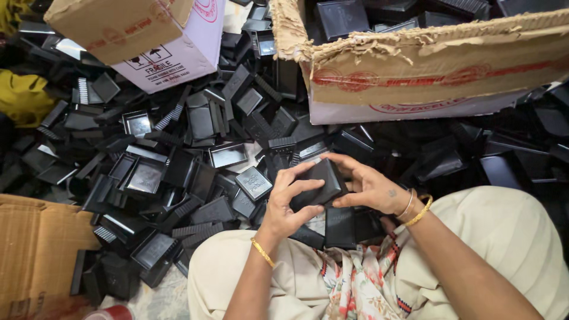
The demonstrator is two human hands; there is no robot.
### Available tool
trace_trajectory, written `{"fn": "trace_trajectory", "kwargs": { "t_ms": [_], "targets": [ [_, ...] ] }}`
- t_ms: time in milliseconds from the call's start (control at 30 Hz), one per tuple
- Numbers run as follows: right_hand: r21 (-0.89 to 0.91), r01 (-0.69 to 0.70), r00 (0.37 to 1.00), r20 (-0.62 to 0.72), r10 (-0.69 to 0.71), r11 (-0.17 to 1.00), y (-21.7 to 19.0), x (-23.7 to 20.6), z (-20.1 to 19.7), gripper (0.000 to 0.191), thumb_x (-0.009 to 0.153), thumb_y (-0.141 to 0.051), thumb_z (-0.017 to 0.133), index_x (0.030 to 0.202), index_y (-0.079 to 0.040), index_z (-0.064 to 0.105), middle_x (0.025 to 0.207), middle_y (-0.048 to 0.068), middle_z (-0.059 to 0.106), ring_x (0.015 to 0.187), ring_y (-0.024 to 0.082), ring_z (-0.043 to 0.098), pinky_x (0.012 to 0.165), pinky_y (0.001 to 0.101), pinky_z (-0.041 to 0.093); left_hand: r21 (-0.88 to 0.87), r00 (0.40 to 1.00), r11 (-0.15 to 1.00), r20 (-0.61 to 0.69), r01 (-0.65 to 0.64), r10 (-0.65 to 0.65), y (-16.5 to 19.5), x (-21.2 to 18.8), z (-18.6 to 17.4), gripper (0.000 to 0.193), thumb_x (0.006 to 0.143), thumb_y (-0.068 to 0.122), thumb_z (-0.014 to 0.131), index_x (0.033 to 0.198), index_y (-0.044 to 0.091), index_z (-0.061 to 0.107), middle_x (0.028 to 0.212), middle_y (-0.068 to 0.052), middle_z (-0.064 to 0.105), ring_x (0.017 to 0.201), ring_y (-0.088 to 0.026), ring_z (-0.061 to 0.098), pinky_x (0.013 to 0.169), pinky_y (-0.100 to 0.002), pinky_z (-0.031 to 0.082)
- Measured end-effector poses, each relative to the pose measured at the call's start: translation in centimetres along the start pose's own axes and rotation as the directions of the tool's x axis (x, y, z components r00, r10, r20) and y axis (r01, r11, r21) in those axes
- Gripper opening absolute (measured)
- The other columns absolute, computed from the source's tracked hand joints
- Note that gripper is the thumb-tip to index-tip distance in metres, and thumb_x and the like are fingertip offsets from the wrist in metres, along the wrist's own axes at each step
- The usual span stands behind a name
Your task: The person sits on the floor among a large pile of black plastic boxes, picks up individual boxes, fits the lid onto the base by pressing the parts together, and places the closed box into a cardboard carton. They repeat this pick, close, and pack cycle continuously, occasionally reaching across the pile for the next box.
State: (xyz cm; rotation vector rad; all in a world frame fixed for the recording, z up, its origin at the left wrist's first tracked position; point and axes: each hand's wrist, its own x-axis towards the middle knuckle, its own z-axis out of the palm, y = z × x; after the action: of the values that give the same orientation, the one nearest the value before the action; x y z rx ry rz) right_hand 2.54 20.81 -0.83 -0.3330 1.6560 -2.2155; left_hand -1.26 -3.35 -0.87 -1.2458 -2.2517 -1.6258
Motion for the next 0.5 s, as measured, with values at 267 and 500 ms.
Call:
{"fn": "trace_trajectory", "kwargs": {
  "t_ms": [267, 500],
  "targets": [
    [0.168, 0.195, 0.973, -0.159, -0.169, 0.966, 2.2, 0.4, -1.0, 0.092, 0.084, 0.004, 0.069, 0.163, -0.016, 0.026, 0.139, 0.008, 0.051, 0.130, 0.017, 0.053, 0.109, 0.0371, 0.046, 0.018, 0.985, 0.995, -0.143, -0.095, 0.097, 0.8, 0.6, 1.3, 0.056, 0.077, 0.021, 0.084, 0.127, 0.007, 0.064, 0.145, -0.017, 0.054, 0.128, -0.033, 0.054, 0.112, -0.044, 0.041],
    [-0.063, 0.169, 0.954, -0.241, -0.179, 0.984, 1.4, 1.4, -0.3, 0.041, 0.094, -0.002, 0.070, 0.133, -0.008, 0.059, 0.117, 0.001, 0.065, 0.109, 0.011, 0.063, 0.098, 0.0312, 0.054, 0.030, 0.963, 0.988, -0.233, 0.149, -0.138, 0.1, -0.1, 1.2, 0.039, 0.092, 0.016, 0.079, 0.127, 0.006, 0.065, 0.112, -0.010, 0.075, 0.100, -0.023, 0.075, 0.089, -0.030, 0.057]
  ]
}}
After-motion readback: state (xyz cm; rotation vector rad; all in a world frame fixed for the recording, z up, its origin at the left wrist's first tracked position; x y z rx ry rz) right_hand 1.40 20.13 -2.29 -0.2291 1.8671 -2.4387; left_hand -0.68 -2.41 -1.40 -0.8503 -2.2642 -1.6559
